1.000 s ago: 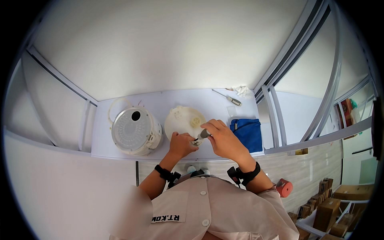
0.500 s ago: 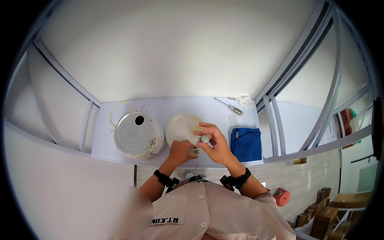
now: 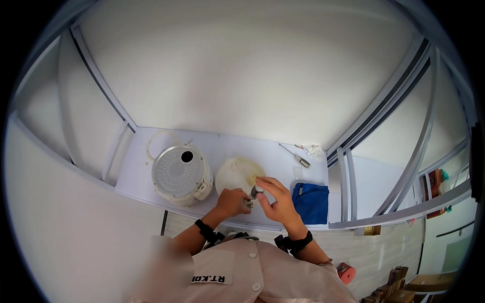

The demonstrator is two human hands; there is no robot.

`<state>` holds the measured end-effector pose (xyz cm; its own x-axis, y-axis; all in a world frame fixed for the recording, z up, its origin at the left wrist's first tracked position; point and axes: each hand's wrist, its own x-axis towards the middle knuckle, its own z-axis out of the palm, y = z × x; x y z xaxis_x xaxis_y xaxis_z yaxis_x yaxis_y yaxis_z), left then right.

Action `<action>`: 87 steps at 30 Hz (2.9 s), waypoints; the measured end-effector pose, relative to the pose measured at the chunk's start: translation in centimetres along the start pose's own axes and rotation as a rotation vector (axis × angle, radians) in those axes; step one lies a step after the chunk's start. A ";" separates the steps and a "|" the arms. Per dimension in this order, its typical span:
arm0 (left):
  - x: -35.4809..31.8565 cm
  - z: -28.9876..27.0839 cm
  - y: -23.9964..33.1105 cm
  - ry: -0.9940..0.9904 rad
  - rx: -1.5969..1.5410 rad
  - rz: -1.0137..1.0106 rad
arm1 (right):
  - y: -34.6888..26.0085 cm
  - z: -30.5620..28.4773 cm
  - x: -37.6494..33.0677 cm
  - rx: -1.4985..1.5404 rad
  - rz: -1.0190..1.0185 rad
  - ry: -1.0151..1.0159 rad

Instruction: The person assembles a white appliance by screwing a small component into a circular base, wiping the base with a blue cloth, and then using a screwdriver to tighten screws on the base.

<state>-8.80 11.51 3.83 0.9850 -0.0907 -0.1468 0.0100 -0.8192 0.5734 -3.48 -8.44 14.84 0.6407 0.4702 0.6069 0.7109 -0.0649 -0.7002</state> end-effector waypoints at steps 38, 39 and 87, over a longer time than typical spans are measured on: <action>0.4 1.4 0.4 0.026 0.052 0.013 | 0.2 -1.3 -0.7 0.036 0.068 -0.084; 0.4 1.3 0.5 0.013 0.037 0.000 | 0.3 -1.4 -0.8 -0.012 0.044 -0.107; 1.4 2.4 2.3 -0.073 0.127 -0.013 | 0.8 -1.7 -0.4 -0.109 0.063 -0.199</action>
<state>-7.85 8.13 3.03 0.9699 -0.1162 -0.2142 -0.0034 -0.8852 0.4651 -2.64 -10.16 14.66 0.6225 0.6258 0.4699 0.7055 -0.1888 -0.6831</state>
